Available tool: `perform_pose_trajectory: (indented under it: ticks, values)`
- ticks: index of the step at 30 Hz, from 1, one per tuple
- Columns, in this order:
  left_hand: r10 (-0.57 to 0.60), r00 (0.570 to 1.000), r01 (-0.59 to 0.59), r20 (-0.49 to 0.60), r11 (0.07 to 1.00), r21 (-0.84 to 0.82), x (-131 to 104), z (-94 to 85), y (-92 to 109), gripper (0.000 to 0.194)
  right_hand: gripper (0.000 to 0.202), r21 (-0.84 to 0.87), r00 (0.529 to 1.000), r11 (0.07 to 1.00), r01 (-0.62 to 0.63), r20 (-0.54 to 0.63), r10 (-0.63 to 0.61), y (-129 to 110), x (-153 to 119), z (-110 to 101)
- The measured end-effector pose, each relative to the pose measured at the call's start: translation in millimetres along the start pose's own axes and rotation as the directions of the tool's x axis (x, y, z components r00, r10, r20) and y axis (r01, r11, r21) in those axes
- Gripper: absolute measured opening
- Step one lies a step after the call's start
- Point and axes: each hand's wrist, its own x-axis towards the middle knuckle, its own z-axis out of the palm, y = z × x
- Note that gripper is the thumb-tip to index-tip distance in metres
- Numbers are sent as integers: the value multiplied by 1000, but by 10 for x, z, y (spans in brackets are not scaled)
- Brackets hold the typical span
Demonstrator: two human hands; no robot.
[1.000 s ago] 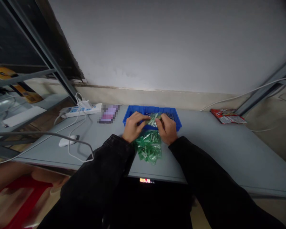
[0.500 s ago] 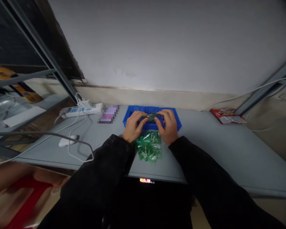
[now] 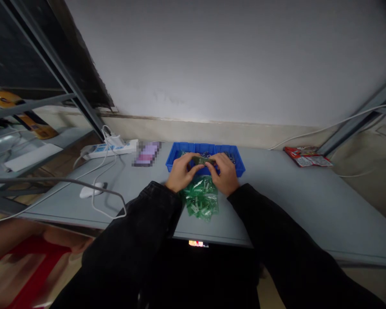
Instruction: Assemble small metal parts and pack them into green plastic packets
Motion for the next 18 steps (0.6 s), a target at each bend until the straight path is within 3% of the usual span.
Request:
perform_pose_trajectory:
  ticks: [10, 15, 18]
  values:
    - [-23, 1000, 23, -8, 1000, 18, 5, -25, 24, 25, 15, -3, 999, 1000, -23, 42, 23, -25, 2, -8]
    - [-61, 998, 60, -25, 998, -30, -2, -17, 31, 35, 13, 2, 998, 999, -49, 39, 49, -15, -18, 5]
    - [-78, 996, 75, -48, 996, -51, -3, -8, 35, 45, 31, 50, 994, 992, -113, 8, 113, -4, -42, 20]
